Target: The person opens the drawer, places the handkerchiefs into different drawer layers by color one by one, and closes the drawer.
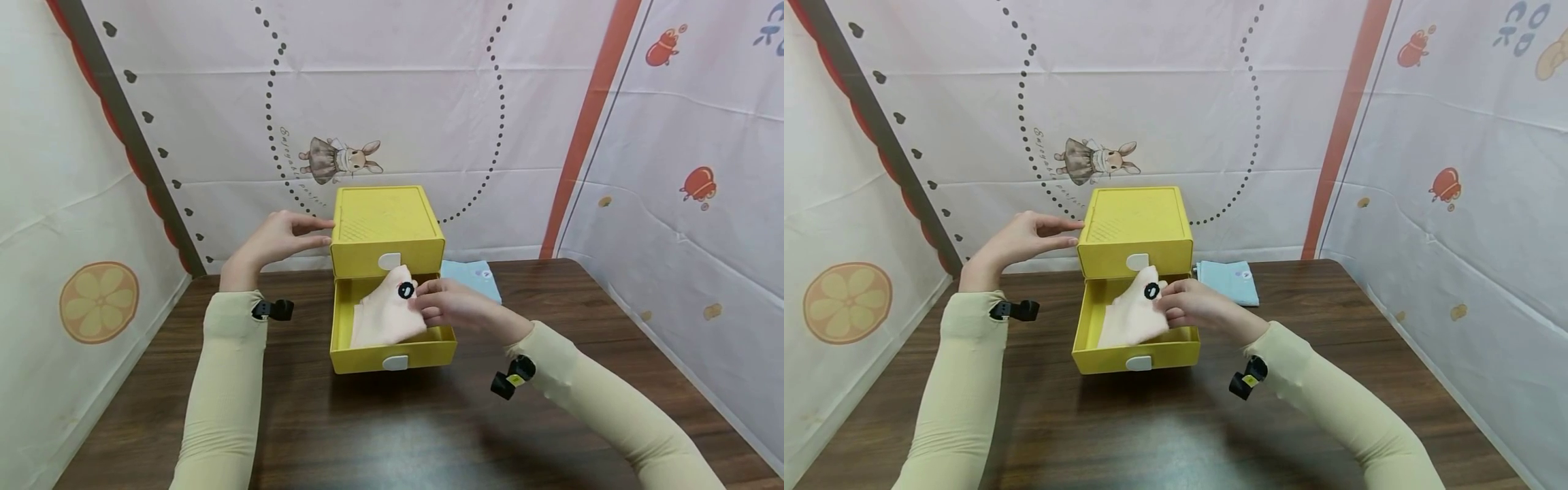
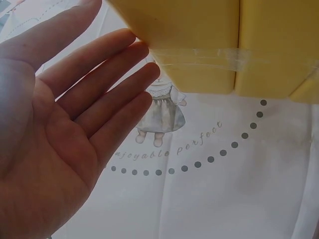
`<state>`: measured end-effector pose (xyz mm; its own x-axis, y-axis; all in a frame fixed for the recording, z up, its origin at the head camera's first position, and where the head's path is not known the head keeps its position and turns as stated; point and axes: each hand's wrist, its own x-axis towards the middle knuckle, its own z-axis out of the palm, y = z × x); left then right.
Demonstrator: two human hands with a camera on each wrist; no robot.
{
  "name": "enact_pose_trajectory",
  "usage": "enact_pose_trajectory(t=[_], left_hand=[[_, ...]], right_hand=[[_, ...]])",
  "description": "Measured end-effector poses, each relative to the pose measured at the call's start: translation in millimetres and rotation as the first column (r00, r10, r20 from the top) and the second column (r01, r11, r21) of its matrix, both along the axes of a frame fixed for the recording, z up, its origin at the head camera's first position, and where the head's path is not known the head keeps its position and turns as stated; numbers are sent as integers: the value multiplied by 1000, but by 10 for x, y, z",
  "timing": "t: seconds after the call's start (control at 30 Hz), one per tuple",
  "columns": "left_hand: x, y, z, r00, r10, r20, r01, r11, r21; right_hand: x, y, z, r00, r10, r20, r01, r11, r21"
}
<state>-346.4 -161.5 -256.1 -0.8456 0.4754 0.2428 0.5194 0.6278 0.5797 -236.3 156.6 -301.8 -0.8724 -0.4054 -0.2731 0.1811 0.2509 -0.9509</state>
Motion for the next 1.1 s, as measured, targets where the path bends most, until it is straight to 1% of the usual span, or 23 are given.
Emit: enact_pose_trajectory(t=[0.1,0.17,0.23,0.37,0.6,0.7,0.9,1.1], left_hand=[[10,-4,7,1000,1,-4,-1,1000,-1],[14,-6,6,1000,4,-8,-4,1000,-4],[15,-9,5,1000,6,-10,-6,1000,-2],[14,-12,3,1000,3,-12,-3,1000,4],[26,-11,7,1000,-5,-13,5,1000,6],[27,-11,10,1000,-3,-11,3,1000,0],[16,-11,5,1000,-10,-4,10,1000,6],[19,-8,9,1000,-11,2,11,1000,11]], right_hand=[[9,24,33,998,-1,-61,9,990,143],[18,32,41,995,-10,-99,30,977,211],[25,42,42,991,-16,-133,50,965,258],[27,65,22,986,-13,-167,61,957,284],[-18,113,-4,986,-32,-164,78,955,285],[-37,126,2,985,-20,-170,70,953,296],[-60,127,29,984,11,-180,54,933,355],[-85,121,41,981,15,-192,64,914,400]])
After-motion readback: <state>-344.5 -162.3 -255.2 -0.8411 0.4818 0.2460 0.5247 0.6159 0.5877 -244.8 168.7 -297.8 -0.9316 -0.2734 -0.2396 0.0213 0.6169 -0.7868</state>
